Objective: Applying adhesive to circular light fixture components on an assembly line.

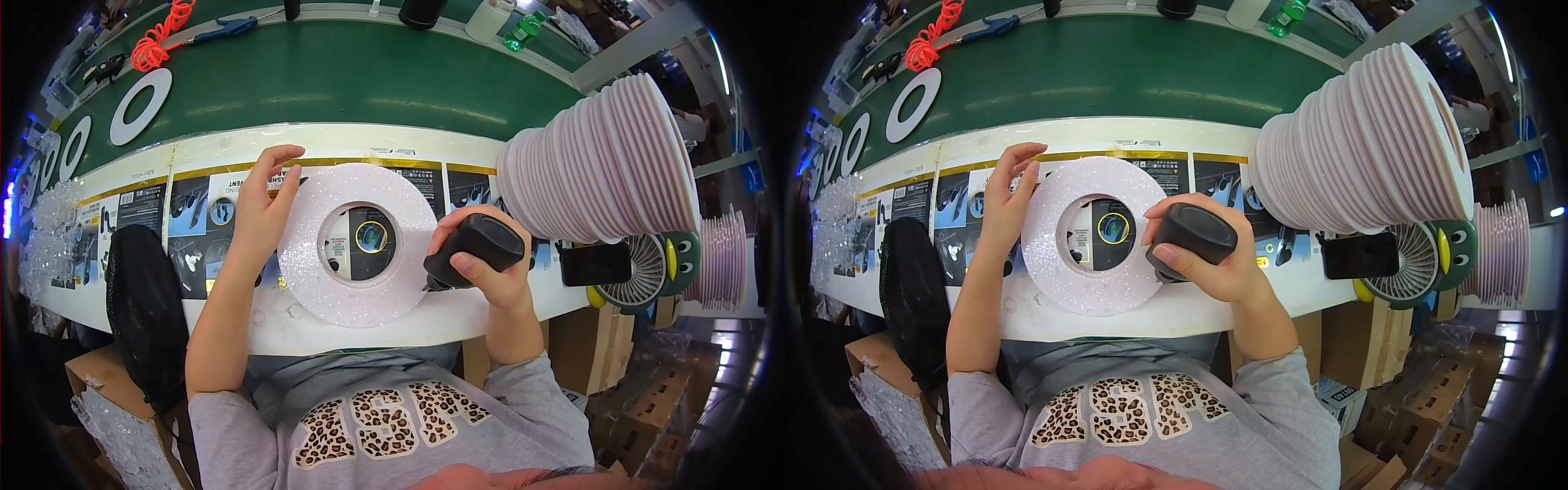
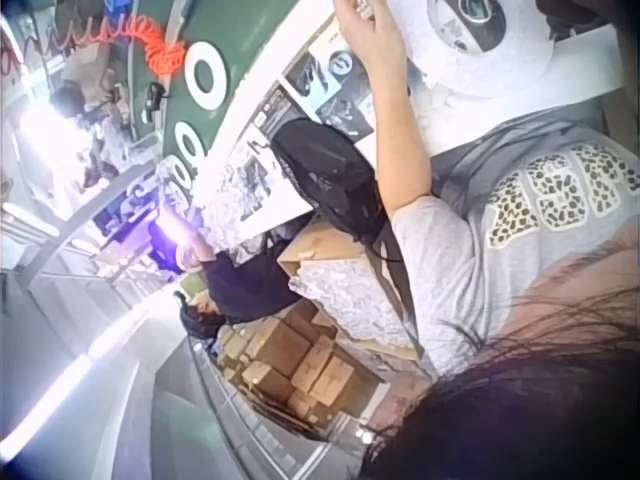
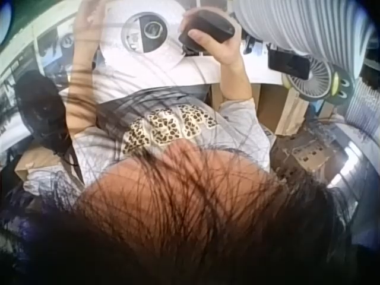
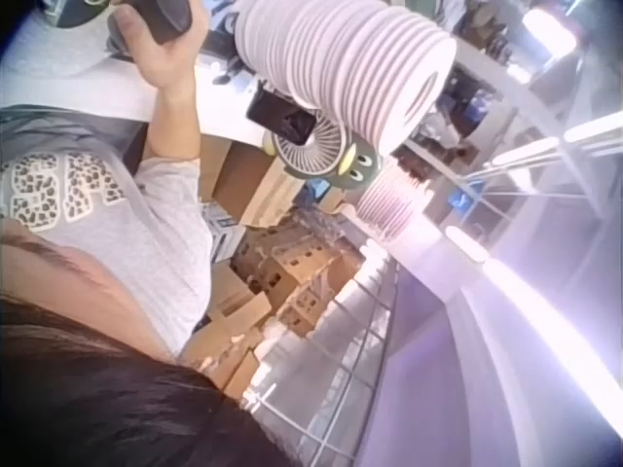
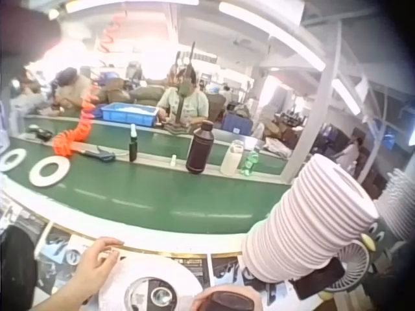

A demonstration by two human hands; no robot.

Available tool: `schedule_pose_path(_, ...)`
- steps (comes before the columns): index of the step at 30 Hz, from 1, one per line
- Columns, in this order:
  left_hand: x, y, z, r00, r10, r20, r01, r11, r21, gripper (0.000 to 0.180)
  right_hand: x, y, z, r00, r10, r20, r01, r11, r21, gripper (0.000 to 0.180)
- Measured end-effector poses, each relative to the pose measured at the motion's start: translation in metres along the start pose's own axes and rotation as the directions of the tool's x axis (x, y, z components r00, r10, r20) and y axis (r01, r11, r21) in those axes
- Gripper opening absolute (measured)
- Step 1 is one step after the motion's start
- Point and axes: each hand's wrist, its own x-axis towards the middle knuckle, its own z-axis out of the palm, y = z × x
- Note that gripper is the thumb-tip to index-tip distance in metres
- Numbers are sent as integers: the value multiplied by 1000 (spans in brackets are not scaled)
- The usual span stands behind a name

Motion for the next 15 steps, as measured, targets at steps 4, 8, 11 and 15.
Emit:
schedule_pose_path(4,0,1,1,1000,-8,-3,8,1000,6,22,0,0,0,1000,-2,3,2,1000,-6,30)
schedule_pose_path(8,0,2,0,1000,-18,-6,18,1000,16,22,0,0,0,1000,5,4,-5,1000,-13,30)
schedule_pose_path(11,-1,1,0,1000,-10,-6,10,1000,13,22,-1,0,1,1000,8,2,-8,1000,-8,30)
schedule_pose_path(15,-1,-1,0,1000,0,-10,0,1000,22,22,-1,0,0,1000,3,-4,-3,1000,-1,30)
